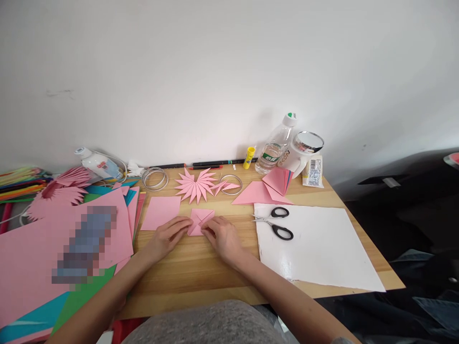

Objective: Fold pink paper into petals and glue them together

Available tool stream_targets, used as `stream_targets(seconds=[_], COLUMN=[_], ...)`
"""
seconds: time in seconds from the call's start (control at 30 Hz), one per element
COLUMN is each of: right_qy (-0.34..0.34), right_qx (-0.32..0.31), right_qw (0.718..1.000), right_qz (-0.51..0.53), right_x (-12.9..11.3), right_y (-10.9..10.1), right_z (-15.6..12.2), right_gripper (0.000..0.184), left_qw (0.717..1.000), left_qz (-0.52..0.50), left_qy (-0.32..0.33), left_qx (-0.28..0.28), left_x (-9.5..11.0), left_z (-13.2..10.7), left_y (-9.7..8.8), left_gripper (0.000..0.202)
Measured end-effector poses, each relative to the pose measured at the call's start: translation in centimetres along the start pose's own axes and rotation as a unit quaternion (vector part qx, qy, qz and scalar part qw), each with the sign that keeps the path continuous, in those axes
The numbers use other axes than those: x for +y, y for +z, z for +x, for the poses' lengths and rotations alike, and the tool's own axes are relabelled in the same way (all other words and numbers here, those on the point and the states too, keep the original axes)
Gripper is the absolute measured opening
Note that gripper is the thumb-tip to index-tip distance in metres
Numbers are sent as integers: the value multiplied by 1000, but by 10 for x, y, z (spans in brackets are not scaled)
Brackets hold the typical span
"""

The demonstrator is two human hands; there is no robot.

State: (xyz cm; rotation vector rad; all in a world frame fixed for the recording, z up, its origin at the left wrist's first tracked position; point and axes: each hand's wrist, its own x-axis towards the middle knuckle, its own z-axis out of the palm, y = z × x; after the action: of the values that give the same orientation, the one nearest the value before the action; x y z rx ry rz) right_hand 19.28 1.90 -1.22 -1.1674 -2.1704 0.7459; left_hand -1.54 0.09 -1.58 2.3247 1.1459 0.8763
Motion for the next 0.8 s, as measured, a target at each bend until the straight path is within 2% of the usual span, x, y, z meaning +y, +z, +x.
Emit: stream_targets(seconds=[0.23, 0.4, 0.53, 0.67, 0.8], right_qy=[28, 38, 43, 64, 84], right_qx=[-12, -17, -16, -19, -23], right_qw=[999, 999, 999, 998, 996], right_qz=[11, 17, 5, -17, -26], right_x=[1, 4, 1, -4, -5], right_y=[-1, -3, -5, -7, -6], right_z=[1, 4, 6, 9, 11], right_gripper=[10, 10, 11, 12, 12], left_qw=[1000, 997, 990, 974, 968], left_qz=[8, 58, 102, 151, 172], left_qy=[-18, 34, 41, 95, 121], left_qx=[-14, -33, -85, -137, -136], left_x=[8, 9, 7, 6, 7], left_z=[-2, -2, -2, 1, 2], left_y=[-1, -3, -10, -18, -19], left_gripper=[31, 27, 31, 36, 34])
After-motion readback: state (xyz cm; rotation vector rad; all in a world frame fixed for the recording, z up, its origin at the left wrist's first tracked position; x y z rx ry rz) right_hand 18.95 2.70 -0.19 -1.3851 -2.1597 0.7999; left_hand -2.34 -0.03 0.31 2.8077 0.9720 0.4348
